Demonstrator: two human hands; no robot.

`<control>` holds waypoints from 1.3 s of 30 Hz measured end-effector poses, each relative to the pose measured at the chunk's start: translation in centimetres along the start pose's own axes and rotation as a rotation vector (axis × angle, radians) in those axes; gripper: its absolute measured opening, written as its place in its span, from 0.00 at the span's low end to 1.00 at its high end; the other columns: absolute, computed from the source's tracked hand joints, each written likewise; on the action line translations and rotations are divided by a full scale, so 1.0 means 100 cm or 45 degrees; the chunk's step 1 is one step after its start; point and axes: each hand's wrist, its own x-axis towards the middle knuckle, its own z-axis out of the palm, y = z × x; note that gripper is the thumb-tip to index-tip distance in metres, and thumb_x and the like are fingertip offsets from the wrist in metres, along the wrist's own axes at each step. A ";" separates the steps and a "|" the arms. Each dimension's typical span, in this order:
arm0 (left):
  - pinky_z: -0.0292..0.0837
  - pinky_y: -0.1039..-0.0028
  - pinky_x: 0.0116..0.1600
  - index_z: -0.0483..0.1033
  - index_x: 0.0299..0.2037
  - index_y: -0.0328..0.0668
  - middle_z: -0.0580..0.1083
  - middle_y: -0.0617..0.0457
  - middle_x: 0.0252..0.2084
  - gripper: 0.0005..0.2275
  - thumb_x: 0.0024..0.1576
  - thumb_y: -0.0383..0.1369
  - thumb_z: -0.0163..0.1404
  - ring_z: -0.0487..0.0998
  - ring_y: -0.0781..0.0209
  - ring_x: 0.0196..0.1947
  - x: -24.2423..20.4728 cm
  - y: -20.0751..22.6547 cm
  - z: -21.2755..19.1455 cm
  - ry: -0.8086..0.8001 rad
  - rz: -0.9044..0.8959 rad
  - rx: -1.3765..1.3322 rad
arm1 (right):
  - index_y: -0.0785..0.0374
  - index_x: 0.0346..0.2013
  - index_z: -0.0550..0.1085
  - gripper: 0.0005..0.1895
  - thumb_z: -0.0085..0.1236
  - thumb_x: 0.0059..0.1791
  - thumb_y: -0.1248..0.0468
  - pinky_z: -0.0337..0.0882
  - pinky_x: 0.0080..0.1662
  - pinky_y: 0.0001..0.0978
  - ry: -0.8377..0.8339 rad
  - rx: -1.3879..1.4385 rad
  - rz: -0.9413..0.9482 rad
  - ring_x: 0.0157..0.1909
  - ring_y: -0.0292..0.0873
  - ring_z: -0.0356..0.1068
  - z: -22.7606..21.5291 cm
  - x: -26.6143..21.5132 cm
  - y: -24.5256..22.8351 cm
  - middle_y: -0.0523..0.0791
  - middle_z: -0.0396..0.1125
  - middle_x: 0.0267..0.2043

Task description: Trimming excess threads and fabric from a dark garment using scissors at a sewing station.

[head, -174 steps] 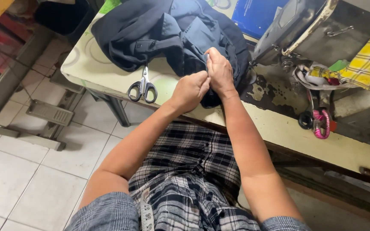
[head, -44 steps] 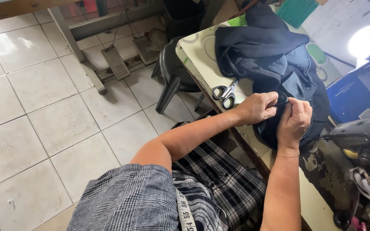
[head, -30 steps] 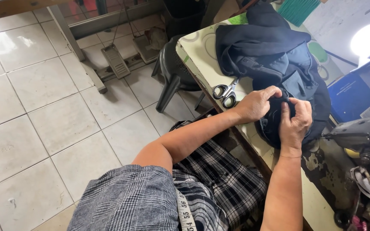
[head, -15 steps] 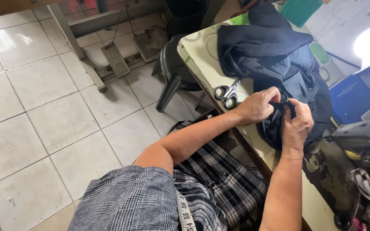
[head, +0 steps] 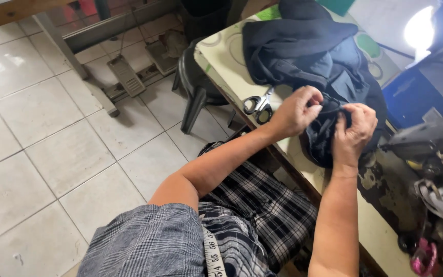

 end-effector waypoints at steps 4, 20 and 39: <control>0.82 0.65 0.41 0.70 0.53 0.51 0.71 0.46 0.47 0.14 0.57 0.31 0.52 0.79 0.46 0.41 0.004 0.015 -0.023 0.056 0.125 0.136 | 0.62 0.44 0.75 0.04 0.60 0.55 0.69 0.61 0.60 0.47 0.050 0.016 0.000 0.57 0.55 0.65 -0.006 0.008 -0.008 0.47 0.67 0.52; 0.64 0.50 0.27 0.62 0.33 0.43 0.67 0.46 0.32 0.06 0.57 0.22 0.35 0.72 0.39 0.25 0.144 -0.009 -0.018 -0.327 0.073 0.803 | 0.72 0.47 0.70 0.07 0.43 0.61 0.70 0.69 0.51 0.49 0.362 -0.045 -0.087 0.46 0.59 0.67 -0.023 0.020 -0.041 0.55 0.66 0.44; 0.86 0.82 0.27 0.77 0.53 0.60 0.78 0.44 0.52 0.15 0.57 0.30 0.51 0.87 0.58 0.22 0.179 -0.072 0.052 -0.660 -0.121 0.092 | 0.73 0.50 0.72 0.11 0.53 0.59 0.65 0.68 0.47 0.54 0.020 0.178 -0.013 0.45 0.67 0.69 0.027 0.008 -0.015 0.58 0.69 0.44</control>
